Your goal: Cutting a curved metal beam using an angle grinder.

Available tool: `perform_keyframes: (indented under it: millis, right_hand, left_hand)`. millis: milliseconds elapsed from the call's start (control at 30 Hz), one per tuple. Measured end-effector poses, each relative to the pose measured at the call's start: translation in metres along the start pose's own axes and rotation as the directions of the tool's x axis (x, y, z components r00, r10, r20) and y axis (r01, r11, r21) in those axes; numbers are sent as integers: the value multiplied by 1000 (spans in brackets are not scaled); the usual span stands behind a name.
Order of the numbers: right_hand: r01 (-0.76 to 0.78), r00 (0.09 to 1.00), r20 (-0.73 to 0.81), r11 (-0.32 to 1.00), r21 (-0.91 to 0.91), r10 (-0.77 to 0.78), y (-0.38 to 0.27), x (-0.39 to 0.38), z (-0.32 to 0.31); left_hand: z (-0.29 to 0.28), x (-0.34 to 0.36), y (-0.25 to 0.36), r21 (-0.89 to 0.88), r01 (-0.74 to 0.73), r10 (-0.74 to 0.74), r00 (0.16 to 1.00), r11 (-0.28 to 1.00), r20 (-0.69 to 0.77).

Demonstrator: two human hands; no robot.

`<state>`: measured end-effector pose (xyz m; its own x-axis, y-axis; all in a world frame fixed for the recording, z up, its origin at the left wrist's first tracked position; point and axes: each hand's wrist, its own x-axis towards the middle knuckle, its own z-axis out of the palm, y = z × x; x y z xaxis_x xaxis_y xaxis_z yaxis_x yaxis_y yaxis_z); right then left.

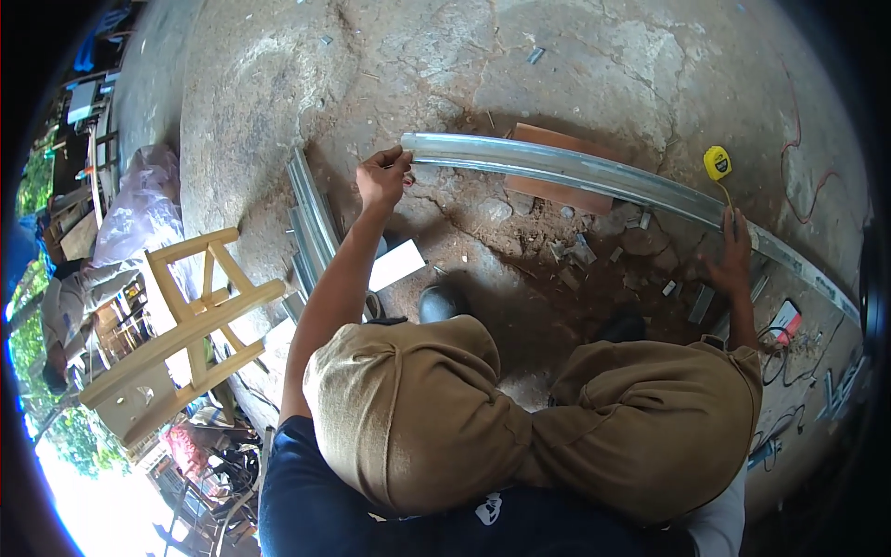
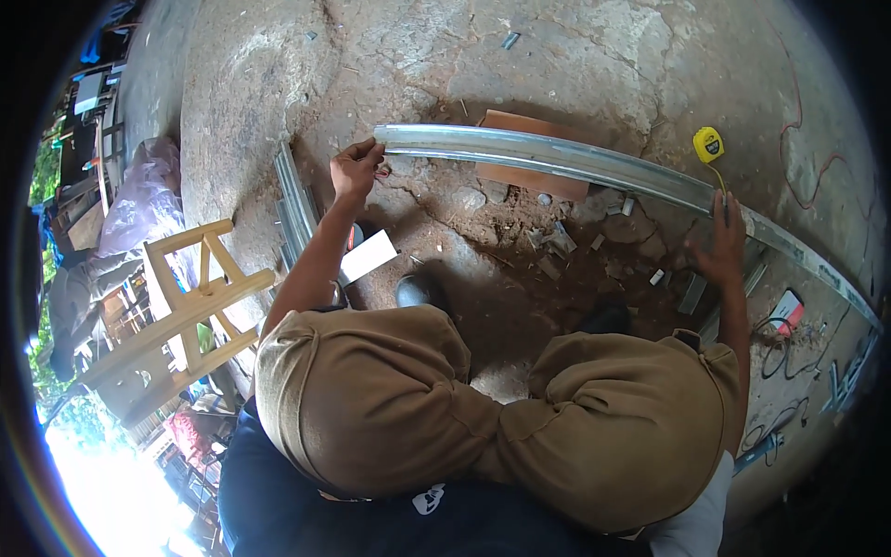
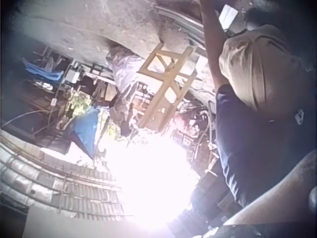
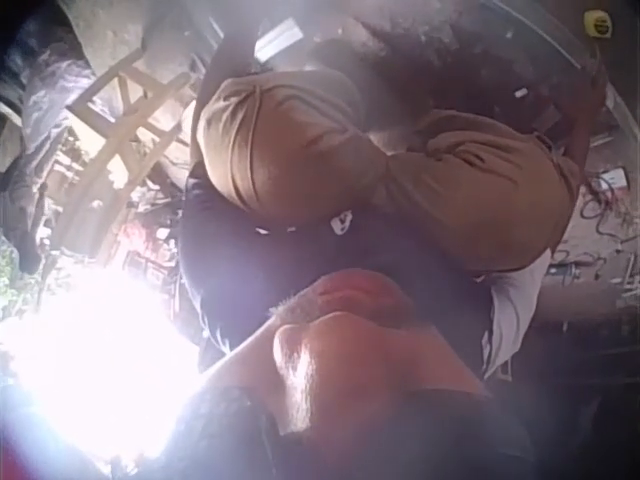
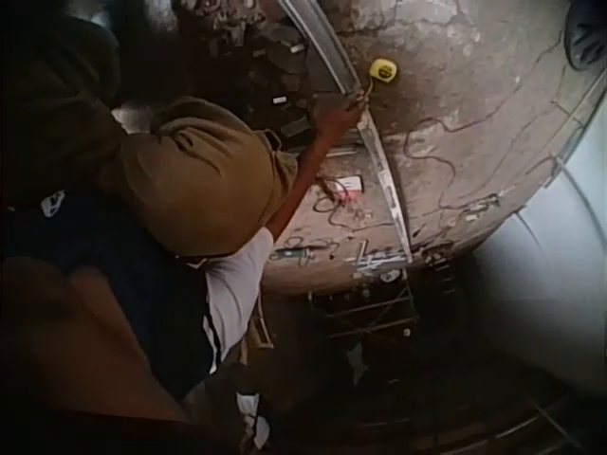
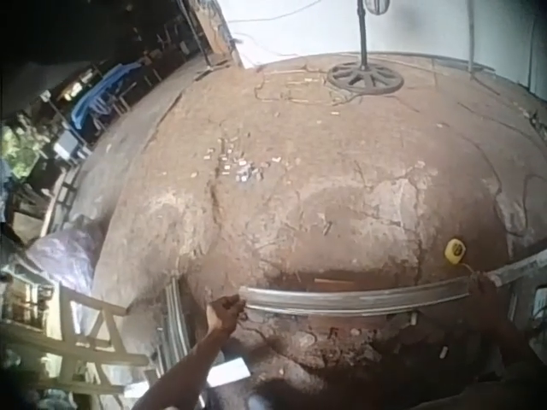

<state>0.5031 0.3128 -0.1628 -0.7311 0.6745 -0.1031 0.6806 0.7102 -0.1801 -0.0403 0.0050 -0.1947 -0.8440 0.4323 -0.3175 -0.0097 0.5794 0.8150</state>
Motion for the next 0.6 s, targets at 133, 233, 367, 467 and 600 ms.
perform_keyframes:
  millis: [133, 233, 367, 467, 600]
  right_hand:
    - [-22, 999, -44, 998, 66, 25, 11, -5, 3]
    - [-58, 998, 2, 997, 43, 58, 9, -3, 1]
    - [-50, 998, 45, 999, 11, 50, 12, -5, -2]
    - [-16, 999, 41, 1000, -23, 17, 11, -2, 0]
    - [-40, 997, 67, 999, -26, 42, 10, -2, 0]
  left_hand:
    - [6, -1, 1, -91, 10, -8, 1000, 996, 26]
    - [2, -2, 1, -142, 18, -9, 998, 990, 61]
    - [3, -2, -2, -100, 1, 4, 999, 995, 47]
    - [-3, 2, -8, -84, -39, 44, 998, 996, 52]
    - [0, -1, -2, -61, 10, -9, 1000, 998, 29]
